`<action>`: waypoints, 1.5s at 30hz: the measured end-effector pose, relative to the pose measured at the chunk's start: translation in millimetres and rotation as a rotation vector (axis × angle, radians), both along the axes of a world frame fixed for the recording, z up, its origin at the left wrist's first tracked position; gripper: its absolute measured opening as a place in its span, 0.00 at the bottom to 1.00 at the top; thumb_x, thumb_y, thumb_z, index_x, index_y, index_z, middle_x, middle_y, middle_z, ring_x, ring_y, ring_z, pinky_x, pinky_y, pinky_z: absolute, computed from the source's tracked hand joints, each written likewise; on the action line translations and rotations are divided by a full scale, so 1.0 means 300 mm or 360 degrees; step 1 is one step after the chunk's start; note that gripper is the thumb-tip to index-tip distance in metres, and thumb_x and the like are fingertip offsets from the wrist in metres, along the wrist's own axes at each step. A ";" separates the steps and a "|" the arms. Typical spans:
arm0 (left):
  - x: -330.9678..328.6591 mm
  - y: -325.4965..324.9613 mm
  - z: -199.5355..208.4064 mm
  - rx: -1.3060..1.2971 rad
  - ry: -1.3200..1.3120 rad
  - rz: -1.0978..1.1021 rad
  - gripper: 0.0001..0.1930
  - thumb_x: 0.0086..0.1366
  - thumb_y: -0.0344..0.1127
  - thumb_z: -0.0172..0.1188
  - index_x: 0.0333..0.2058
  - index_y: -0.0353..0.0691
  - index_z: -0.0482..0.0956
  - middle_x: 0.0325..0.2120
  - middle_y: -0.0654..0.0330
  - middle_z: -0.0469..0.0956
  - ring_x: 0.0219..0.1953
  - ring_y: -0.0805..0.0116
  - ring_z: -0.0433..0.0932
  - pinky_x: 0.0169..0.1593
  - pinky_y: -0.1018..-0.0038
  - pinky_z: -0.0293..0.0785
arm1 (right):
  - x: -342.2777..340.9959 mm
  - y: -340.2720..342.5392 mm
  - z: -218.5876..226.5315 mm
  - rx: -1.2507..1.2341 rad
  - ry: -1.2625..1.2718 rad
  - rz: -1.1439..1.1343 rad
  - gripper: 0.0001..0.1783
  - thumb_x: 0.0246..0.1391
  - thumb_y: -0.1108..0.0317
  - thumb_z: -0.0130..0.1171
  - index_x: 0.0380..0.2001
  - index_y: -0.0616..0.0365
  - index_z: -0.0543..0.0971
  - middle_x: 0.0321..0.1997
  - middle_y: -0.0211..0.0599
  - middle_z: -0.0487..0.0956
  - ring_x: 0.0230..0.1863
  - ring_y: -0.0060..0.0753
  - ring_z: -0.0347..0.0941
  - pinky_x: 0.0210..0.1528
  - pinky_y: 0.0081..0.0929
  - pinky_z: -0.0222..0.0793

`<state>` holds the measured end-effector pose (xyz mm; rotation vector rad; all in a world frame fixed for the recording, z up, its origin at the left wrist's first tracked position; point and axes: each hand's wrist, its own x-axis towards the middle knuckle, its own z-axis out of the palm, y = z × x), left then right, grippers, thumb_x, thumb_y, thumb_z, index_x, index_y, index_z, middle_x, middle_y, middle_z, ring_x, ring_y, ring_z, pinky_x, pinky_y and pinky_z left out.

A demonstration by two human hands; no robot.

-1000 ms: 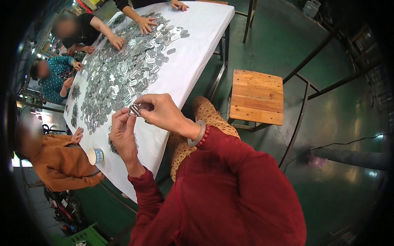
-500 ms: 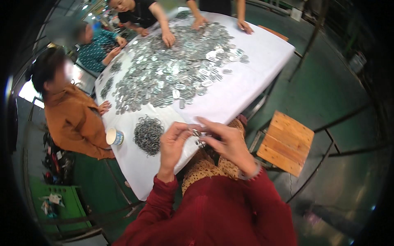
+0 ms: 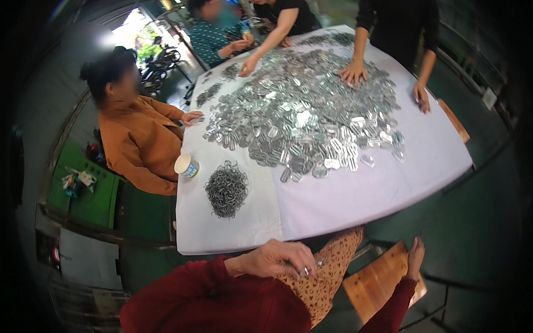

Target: The person assembles small metal buckle-like components with metal rings, picking them from piles on a table and joining them together by hand before placing them aside.

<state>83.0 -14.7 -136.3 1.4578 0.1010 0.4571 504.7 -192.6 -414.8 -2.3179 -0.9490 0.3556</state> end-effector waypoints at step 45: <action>0.174 -0.020 -0.040 0.0271 -0.0327 0.0326 0.07 0.52 0.27 0.65 0.29 0.38 0.77 0.33 0.60 0.79 0.40 0.63 0.76 0.44 0.70 0.70 | -0.203 0.456 0.624 0.0923 -0.0172 0.0398 0.14 0.57 0.78 0.48 0.47 0.61 0.75 0.42 0.36 0.77 0.39 0.28 0.73 0.44 0.23 0.69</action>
